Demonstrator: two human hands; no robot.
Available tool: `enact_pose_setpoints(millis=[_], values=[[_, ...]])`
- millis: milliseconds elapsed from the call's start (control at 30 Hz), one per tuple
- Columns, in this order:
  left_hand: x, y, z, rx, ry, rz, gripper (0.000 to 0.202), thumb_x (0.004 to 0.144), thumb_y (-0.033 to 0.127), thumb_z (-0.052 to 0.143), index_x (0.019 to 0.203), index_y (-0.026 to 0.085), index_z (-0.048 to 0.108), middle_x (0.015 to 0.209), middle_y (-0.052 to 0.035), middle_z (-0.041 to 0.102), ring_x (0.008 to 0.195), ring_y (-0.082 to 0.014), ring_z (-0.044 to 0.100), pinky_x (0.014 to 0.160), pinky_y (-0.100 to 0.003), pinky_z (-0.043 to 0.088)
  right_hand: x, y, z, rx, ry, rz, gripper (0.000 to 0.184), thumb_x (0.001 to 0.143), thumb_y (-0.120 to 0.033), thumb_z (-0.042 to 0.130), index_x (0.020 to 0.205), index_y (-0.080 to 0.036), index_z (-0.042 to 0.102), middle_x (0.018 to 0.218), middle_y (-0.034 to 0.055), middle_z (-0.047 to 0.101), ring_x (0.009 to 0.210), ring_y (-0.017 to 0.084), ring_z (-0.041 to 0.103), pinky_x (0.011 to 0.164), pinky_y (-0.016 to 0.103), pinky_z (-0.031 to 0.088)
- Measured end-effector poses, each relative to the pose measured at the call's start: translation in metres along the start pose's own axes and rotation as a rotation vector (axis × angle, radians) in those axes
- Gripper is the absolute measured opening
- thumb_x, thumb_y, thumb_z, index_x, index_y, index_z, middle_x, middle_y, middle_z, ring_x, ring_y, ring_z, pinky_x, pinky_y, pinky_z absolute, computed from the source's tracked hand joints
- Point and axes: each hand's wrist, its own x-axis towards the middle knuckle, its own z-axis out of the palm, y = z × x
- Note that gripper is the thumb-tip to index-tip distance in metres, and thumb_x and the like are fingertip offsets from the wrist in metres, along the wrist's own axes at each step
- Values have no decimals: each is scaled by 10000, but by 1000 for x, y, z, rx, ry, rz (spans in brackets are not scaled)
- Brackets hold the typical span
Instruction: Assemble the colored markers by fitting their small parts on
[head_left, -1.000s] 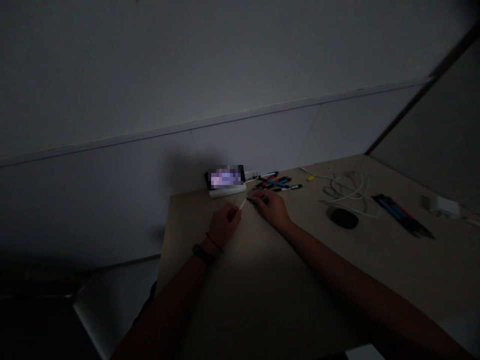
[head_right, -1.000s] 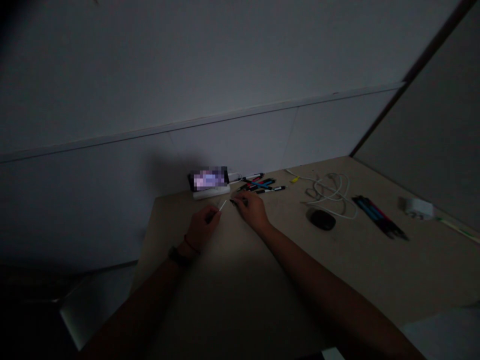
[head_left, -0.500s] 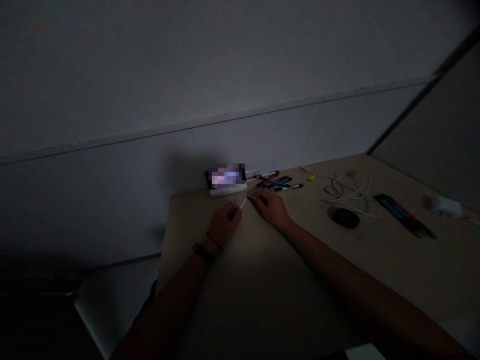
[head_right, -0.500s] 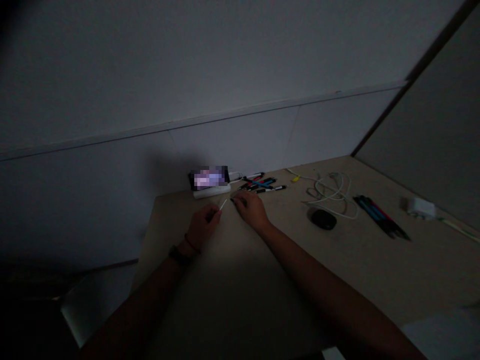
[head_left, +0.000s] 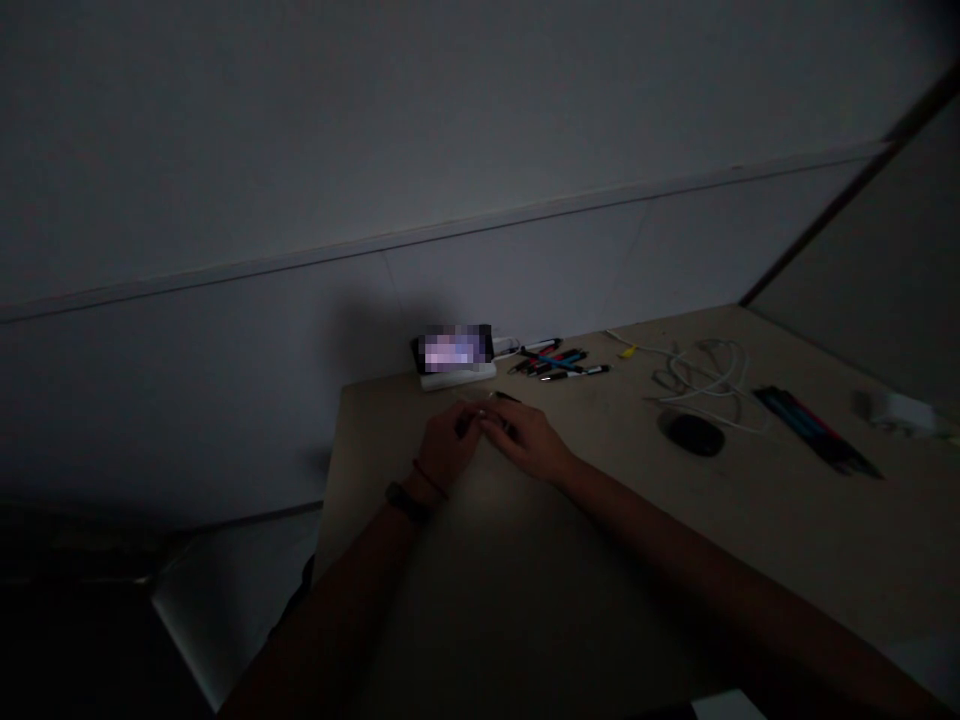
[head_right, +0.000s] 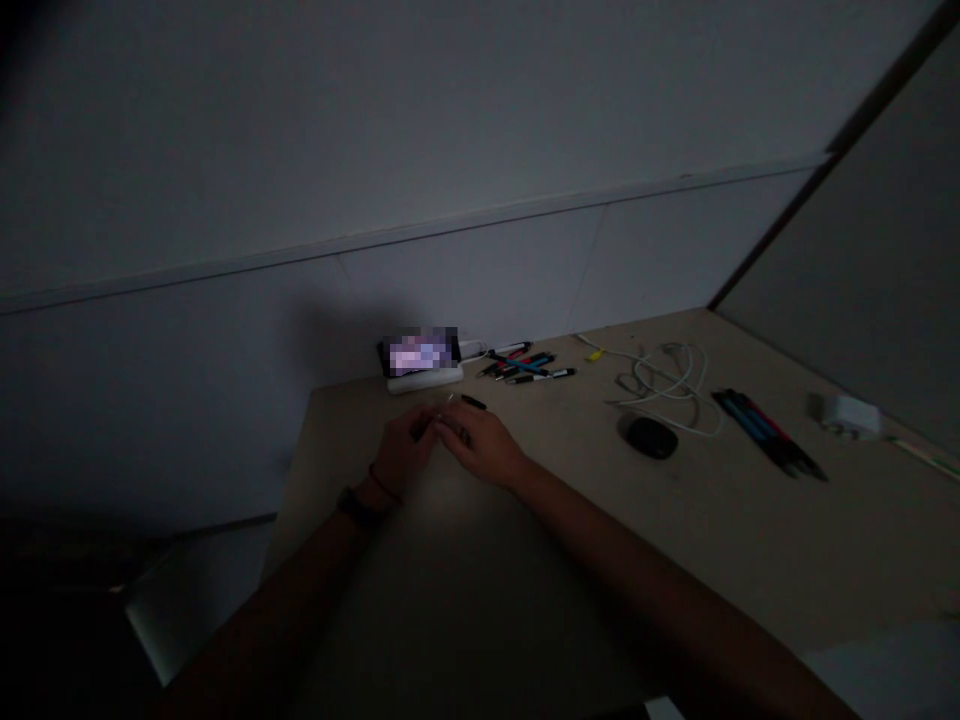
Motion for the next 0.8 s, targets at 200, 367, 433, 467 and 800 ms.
enact_pose_setpoints(millis=[200,367,433,467,800], values=[[0,-3,1,33,4,3,157,922,270,605,805,182,663,706,8,654,643,-126,570,614,-238,415,1,6,0,-44,16,49,328,1007,-337,519,1226,-214,730,1022,93,755,856,208,708,805,329,560],[0,-5,2,31,-35,17,182,932,312,603,814,188,666,725,-2,667,647,-134,576,628,-250,436,1,9,2,-42,50,102,288,981,-325,541,1117,-240,781,1048,70,796,904,225,746,844,344,575],[-1,-3,2,45,-34,-1,176,929,313,598,815,193,661,711,5,655,634,-131,567,617,-247,425,1,10,1,-30,103,150,289,973,-340,546,1094,-247,791,1057,61,804,902,229,753,841,346,582],[-1,-2,1,51,-33,-9,173,926,311,598,812,195,656,699,11,644,622,-127,557,608,-245,416,2,11,0,-20,144,183,295,972,-356,547,1097,-248,791,1066,59,805,900,231,754,834,347,585],[-1,1,-1,40,-27,-37,189,919,319,585,780,196,619,658,24,598,612,-122,539,598,-240,400,11,29,-8,134,509,396,450,932,-567,567,1084,-186,753,1071,107,790,889,252,723,778,374,579]])
